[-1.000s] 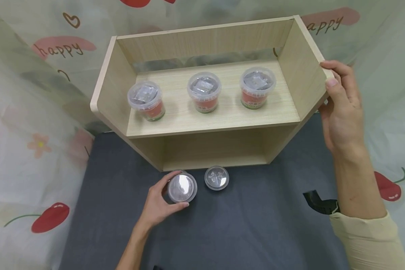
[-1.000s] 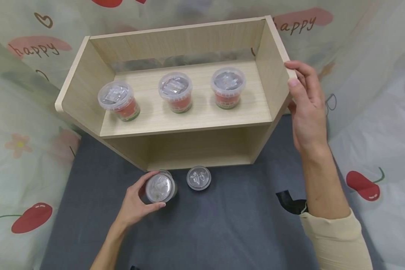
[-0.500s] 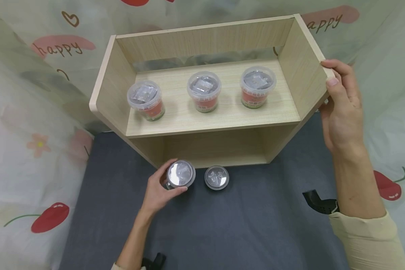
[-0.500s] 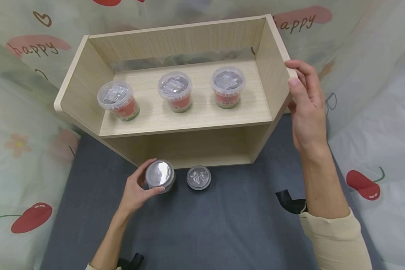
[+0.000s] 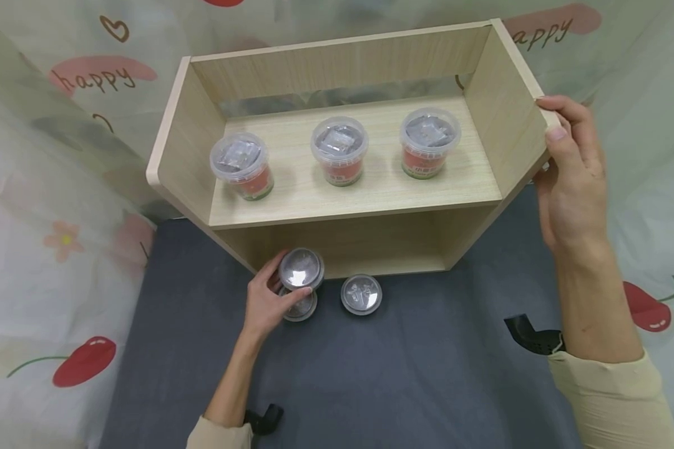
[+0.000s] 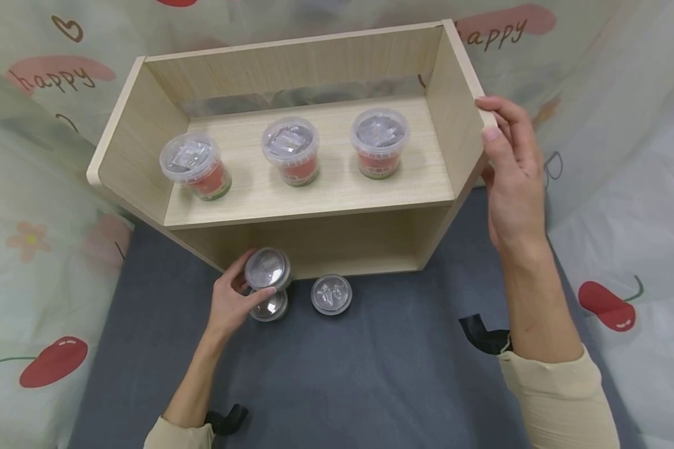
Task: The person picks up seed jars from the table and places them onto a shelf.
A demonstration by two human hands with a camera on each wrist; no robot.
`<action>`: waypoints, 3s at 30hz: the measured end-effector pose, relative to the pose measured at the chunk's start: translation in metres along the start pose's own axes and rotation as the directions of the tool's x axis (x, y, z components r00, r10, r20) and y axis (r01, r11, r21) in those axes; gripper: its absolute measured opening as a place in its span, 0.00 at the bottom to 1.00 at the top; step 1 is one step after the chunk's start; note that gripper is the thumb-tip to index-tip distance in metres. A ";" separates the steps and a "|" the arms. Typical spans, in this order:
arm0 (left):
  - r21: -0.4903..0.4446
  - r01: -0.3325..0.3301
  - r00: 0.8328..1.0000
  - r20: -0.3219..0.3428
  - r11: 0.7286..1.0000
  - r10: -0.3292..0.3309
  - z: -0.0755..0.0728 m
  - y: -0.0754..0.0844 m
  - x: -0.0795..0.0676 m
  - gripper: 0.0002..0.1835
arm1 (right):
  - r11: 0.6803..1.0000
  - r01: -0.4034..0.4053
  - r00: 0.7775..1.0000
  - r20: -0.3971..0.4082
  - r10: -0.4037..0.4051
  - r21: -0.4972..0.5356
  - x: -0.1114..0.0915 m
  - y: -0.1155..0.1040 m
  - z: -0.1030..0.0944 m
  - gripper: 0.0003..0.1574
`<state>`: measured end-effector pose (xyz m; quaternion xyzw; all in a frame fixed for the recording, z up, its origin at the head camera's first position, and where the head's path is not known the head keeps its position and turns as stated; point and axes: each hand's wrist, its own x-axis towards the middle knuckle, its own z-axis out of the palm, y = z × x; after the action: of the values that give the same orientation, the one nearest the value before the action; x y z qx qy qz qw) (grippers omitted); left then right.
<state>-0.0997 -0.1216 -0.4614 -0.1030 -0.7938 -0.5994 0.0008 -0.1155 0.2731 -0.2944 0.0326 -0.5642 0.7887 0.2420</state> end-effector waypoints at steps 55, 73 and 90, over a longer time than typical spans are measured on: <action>-0.103 0.153 0.987 -0.041 0.983 -0.158 0.013 -0.048 0.026 0.43 | 1.000 0.002 1.000 -0.004 -0.002 -0.020 0.000 0.002 0.000 0.18; -0.052 0.171 0.984 -0.037 0.984 -0.173 0.014 -0.052 0.023 0.44 | 1.000 0.006 1.000 -0.023 -0.007 -0.024 -0.001 0.002 0.001 0.18; -0.114 0.092 0.991 -0.086 0.989 -0.102 0.015 -0.053 0.006 0.44 | 0.993 0.091 0.996 -0.008 -0.092 -0.078 -0.003 0.004 0.003 0.18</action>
<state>-0.1126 -0.1202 -0.5156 -0.0366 -0.7629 -0.6455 0.0022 -0.1155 0.2678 -0.2981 0.0444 -0.5909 0.7545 0.2822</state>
